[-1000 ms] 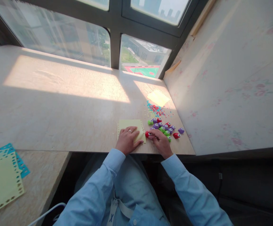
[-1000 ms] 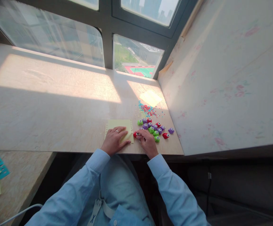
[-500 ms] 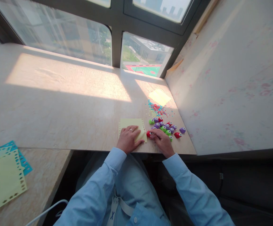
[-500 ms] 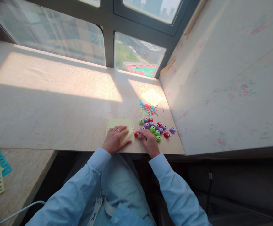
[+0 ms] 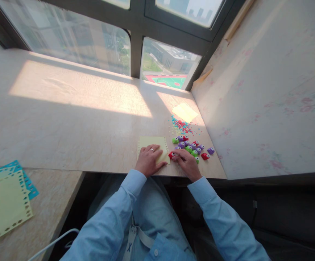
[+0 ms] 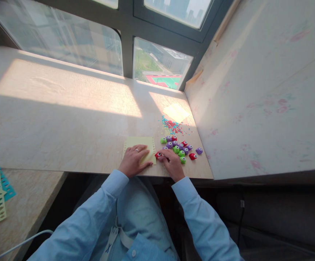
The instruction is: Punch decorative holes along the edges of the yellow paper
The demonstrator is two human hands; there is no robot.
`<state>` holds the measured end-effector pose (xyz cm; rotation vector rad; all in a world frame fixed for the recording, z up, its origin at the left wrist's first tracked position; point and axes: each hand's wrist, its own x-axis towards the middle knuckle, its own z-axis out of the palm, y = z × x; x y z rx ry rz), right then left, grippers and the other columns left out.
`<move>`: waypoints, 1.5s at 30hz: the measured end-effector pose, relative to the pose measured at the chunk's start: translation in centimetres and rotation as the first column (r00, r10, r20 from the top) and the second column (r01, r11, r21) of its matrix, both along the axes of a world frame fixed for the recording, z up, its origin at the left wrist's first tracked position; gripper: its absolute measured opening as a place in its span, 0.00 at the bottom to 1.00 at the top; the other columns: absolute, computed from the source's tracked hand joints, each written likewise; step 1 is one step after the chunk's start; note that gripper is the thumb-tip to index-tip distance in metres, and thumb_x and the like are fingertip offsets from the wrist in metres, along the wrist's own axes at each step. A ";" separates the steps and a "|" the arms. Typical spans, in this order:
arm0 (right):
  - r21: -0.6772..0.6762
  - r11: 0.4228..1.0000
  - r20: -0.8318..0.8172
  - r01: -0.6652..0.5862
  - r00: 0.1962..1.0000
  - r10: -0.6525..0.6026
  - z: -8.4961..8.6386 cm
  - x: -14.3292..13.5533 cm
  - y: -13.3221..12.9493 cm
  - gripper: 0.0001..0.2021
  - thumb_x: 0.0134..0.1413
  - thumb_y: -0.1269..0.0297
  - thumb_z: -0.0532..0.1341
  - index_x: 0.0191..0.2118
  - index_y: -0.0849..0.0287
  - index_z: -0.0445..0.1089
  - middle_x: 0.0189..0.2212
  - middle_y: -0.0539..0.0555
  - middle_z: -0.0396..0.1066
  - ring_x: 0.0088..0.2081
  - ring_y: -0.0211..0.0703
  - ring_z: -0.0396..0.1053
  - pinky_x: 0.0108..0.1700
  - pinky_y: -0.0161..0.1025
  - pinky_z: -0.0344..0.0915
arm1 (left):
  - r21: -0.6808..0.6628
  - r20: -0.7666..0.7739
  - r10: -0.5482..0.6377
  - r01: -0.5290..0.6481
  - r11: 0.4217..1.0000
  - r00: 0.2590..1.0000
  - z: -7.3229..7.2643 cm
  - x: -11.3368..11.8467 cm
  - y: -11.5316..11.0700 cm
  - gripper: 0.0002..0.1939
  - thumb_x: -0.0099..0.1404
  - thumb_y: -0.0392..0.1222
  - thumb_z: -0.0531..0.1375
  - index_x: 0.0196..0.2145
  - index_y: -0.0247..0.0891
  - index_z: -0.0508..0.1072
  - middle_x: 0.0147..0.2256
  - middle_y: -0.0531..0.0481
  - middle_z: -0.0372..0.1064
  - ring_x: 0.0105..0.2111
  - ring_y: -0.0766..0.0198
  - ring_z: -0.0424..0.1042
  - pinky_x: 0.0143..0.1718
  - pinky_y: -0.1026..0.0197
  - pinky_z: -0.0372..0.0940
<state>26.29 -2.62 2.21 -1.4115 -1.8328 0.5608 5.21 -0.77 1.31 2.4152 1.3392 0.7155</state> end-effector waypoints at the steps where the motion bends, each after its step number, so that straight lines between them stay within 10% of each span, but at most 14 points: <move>1: 0.007 1.000 0.001 0.004 1.000 -0.004 0.0 -0.1 0.0 0.10 0.56 0.67 0.59 0.41 0.53 0.76 0.40 0.55 0.75 0.44 0.46 0.72 0.50 0.45 0.68 | 0.002 -0.002 -0.001 0.001 1.000 1.000 0.0 0.0 0.0 0.20 0.59 0.56 0.64 0.45 0.44 0.74 0.54 0.43 0.68 0.55 0.49 0.64 0.51 0.46 0.59; 16: -0.004 0.997 0.020 0.078 0.997 -0.078 0.4 -1.7 -0.2 0.08 0.56 0.61 0.62 0.41 0.56 0.75 0.38 0.56 0.71 0.31 0.43 0.68 0.35 0.40 0.69 | 0.024 -0.029 -0.007 0.007 1.000 1.000 0.5 0.3 -0.4 0.22 0.61 0.58 0.61 0.47 0.43 0.71 0.55 0.41 0.66 0.57 0.47 0.62 0.51 0.46 0.58; 29: 0.042 0.998 -0.010 -0.042 0.999 0.042 -0.3 -0.4 -0.4 0.09 0.59 0.64 0.60 0.42 0.54 0.77 0.42 0.56 0.75 0.47 0.48 0.72 0.50 0.47 0.68 | 0.024 -0.041 -0.032 0.033 0.999 0.999 0.3 0.1 -0.4 0.28 0.59 0.64 0.61 0.49 0.42 0.72 0.57 0.38 0.65 0.57 0.45 0.61 0.52 0.43 0.58; 45: -0.028 0.997 0.001 0.073 0.997 -0.073 0.8 -2.2 -0.7 0.06 0.56 0.63 0.64 0.39 0.56 0.74 0.36 0.53 0.70 0.24 0.36 0.64 0.29 0.37 0.68 | 0.036 -0.067 -0.031 0.034 0.999 0.997 0.2 0.2 -0.5 0.26 0.60 0.61 0.61 0.49 0.42 0.72 0.57 0.39 0.65 0.58 0.46 0.60 0.52 0.44 0.57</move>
